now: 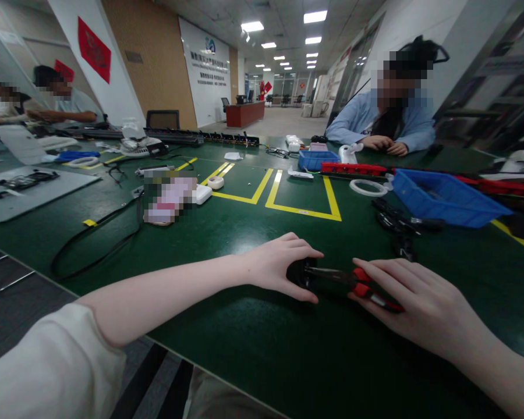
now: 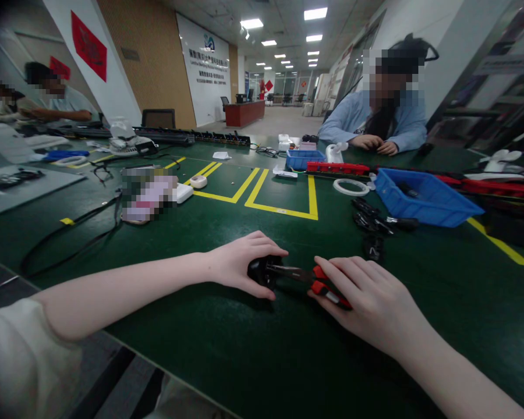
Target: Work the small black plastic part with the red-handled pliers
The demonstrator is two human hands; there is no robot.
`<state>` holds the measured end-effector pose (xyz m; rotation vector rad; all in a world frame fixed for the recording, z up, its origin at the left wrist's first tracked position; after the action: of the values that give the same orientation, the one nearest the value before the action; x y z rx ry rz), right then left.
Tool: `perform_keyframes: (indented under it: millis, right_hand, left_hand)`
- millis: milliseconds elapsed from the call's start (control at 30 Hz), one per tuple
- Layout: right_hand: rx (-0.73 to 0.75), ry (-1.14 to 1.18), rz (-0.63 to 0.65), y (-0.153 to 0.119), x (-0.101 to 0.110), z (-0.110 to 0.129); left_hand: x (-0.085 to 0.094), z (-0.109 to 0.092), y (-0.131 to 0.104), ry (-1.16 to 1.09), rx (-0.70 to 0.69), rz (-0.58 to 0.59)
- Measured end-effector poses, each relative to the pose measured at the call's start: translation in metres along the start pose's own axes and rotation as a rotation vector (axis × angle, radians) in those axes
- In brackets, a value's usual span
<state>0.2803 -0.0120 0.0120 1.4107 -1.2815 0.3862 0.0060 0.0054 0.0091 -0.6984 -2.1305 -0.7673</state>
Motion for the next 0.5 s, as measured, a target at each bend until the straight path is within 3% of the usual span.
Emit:
perform_keyframes:
  millis: [200, 500]
  right_hand:
    - [-0.034, 0.022, 0.016, 0.0017, 0.0036, 0.0043]
    - [-0.029, 0.045, 0.027, 0.0056, 0.0028, 0.0057]
  left_hand:
    - [0.0018, -0.0056, -0.0027, -0.099, 0.143, 0.008]
    - [0.0002, -0.0055, 0.0001, -0.065, 0.044, 0.029]
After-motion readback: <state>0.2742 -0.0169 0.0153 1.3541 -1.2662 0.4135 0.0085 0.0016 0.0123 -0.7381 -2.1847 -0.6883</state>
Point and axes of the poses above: each hand's wrist, its own y-axis towards the middle knuckle, its own x-axis out of the back of the hand, z = x × y, the point moved 1 cm from there along y, towards the middle knuckle, and after that the axes turned 10 degrees about x, right-handed, at the moved point
